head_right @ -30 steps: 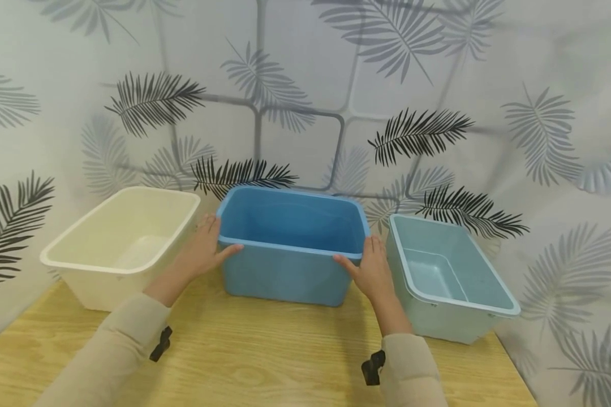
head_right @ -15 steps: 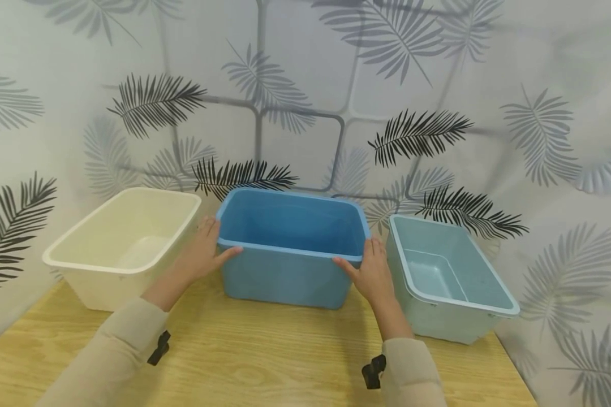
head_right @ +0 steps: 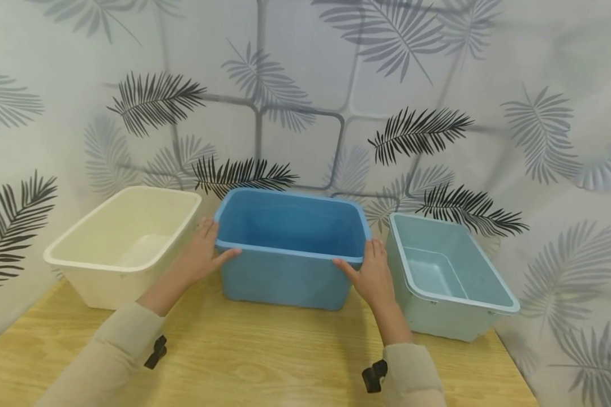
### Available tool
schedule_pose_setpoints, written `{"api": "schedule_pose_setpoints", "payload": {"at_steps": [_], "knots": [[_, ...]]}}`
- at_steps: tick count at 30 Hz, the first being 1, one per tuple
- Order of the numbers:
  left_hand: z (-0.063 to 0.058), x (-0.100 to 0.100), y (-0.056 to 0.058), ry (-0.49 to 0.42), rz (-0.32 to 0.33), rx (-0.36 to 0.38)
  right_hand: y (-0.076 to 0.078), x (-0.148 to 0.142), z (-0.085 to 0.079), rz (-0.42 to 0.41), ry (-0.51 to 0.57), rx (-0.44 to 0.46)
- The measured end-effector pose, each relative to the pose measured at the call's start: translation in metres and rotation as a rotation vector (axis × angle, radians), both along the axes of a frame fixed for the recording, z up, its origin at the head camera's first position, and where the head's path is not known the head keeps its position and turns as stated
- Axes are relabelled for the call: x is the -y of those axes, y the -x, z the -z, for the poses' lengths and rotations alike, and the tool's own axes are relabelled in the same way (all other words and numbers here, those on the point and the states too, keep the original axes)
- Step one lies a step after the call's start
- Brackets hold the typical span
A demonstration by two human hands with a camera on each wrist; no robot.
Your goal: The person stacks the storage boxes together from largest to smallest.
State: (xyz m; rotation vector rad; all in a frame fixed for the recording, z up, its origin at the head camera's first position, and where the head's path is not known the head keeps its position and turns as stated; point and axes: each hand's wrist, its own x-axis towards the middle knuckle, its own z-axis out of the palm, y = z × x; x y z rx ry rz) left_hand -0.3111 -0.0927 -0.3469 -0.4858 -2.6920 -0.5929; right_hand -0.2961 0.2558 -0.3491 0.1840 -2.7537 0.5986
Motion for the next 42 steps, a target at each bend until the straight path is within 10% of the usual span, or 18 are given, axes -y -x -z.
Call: {"api": "schedule_pose_setpoints", "payload": {"at_steps": [42], "knots": [[0.01,0.005,-0.019,-0.014,-0.004,-0.109,-0.021,0.005,0.006,0.031,-0.02,-0.078]]}}
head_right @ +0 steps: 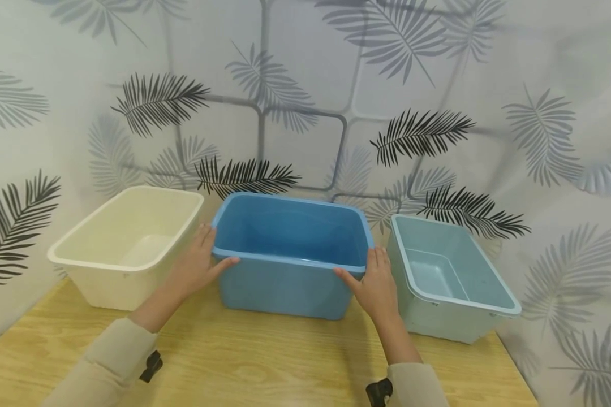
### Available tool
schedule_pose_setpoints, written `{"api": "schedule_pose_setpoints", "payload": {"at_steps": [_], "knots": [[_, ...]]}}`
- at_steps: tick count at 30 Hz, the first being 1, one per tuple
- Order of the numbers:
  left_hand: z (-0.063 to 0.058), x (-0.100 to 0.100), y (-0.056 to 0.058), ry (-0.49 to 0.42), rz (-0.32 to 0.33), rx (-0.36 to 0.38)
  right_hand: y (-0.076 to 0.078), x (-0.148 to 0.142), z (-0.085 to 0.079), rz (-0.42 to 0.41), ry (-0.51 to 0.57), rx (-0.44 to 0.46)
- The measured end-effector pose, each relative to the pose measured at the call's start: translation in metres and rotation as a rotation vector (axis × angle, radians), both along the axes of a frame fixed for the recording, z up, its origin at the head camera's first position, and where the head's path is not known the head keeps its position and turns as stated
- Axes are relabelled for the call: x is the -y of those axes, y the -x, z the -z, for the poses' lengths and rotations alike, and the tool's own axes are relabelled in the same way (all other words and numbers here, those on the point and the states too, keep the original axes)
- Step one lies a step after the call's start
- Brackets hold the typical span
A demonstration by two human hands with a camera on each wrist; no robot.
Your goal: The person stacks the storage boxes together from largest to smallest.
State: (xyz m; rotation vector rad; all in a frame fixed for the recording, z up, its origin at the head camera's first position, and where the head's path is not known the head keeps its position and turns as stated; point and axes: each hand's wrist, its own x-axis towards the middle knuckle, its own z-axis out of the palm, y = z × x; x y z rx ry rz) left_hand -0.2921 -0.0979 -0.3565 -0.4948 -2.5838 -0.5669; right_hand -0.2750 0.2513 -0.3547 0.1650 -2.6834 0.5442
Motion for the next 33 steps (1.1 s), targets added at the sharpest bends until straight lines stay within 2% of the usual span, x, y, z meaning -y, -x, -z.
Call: {"api": "schedule_pose_setpoints", "payload": {"at_steps": [15,27,33], "knots": [[0.0,0.002,-0.008,-0.029,0.01,0.013,-0.008,0.002,-0.001,0.004,-0.007,-0.007],[0.004,0.004,-0.012,-0.026,0.014,-0.036,-0.012,0.003,0.002,-0.003,-0.008,-0.012],[0.004,0.004,-0.012,-0.024,0.008,-0.015,-0.014,0.003,0.002,0.0,-0.011,-0.017]]}}
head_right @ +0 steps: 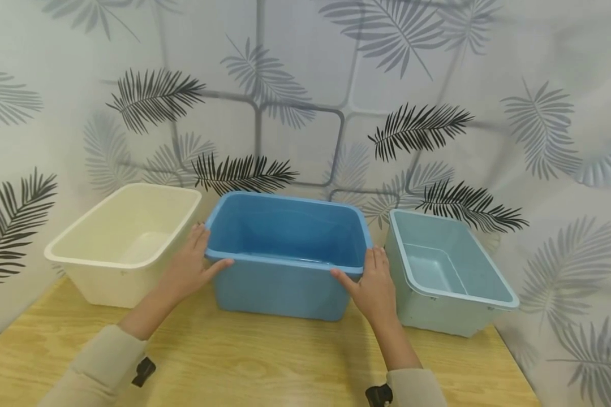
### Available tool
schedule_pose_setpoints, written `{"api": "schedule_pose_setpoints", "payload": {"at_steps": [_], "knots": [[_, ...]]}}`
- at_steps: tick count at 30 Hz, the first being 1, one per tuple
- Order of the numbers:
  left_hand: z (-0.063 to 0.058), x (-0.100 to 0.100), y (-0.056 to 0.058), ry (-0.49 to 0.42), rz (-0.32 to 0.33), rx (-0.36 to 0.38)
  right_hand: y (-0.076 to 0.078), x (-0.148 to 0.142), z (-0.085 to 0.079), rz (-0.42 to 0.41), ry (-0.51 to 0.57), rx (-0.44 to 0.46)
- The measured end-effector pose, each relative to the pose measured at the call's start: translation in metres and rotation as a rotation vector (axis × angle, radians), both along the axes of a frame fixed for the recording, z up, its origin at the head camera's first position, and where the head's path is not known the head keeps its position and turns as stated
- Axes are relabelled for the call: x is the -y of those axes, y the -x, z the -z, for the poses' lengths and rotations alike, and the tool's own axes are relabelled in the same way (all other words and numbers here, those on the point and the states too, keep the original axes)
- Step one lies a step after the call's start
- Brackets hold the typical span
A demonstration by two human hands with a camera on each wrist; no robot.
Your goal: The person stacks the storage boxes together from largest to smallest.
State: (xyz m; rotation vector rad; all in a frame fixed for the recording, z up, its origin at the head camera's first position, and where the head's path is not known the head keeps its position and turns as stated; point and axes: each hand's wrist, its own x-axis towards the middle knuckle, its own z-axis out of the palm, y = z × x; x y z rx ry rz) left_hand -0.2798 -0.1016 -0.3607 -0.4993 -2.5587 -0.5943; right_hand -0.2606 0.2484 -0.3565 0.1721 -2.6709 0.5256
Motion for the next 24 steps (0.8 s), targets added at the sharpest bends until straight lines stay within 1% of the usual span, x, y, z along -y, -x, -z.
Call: {"api": "schedule_pose_setpoints", "payload": {"at_steps": [5,15,24], "knots": [[0.002,0.002,-0.001,-0.011,0.001,0.016,-0.002,0.002,-0.001,0.002,-0.001,-0.012],[0.002,0.004,-0.005,-0.017,0.011,-0.008,-0.006,0.004,0.002,0.0,-0.004,-0.058],[0.001,0.005,-0.01,-0.01,0.01,-0.018,-0.012,0.006,0.002,0.007,-0.003,-0.055]]}}
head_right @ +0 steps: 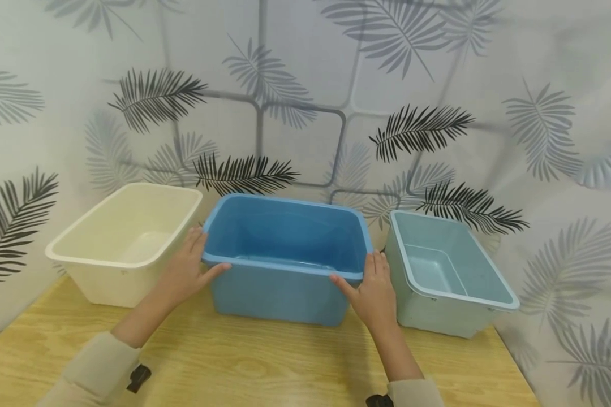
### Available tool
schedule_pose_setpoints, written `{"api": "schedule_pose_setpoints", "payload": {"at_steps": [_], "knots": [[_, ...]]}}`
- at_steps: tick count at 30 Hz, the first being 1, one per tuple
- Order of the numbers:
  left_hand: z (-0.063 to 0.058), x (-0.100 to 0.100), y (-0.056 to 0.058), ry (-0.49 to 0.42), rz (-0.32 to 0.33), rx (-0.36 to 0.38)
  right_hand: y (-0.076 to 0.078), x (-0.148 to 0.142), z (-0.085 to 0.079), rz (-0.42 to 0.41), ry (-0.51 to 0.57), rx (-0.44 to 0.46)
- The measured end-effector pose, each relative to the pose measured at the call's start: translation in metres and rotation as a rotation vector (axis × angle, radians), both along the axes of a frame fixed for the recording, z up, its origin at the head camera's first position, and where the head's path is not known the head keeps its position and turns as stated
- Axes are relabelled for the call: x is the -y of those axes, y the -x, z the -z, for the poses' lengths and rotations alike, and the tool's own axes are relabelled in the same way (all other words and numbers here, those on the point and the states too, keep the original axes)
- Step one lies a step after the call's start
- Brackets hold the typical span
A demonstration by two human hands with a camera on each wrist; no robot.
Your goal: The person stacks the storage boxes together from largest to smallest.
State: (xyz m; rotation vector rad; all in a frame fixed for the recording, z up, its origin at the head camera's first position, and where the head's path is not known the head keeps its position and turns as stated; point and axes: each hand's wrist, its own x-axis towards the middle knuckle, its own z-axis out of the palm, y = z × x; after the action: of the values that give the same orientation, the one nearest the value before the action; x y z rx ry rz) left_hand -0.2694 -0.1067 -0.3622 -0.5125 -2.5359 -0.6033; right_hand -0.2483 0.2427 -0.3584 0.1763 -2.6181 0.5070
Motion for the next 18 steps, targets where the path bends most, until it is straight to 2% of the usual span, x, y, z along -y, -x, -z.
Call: {"api": "schedule_pose_setpoints", "payload": {"at_steps": [18], "knots": [[-0.0004,0.0018,-0.0095,-0.024,0.007,-0.014,-0.0075,0.0021,0.0035,0.009,-0.009,-0.045]]}}
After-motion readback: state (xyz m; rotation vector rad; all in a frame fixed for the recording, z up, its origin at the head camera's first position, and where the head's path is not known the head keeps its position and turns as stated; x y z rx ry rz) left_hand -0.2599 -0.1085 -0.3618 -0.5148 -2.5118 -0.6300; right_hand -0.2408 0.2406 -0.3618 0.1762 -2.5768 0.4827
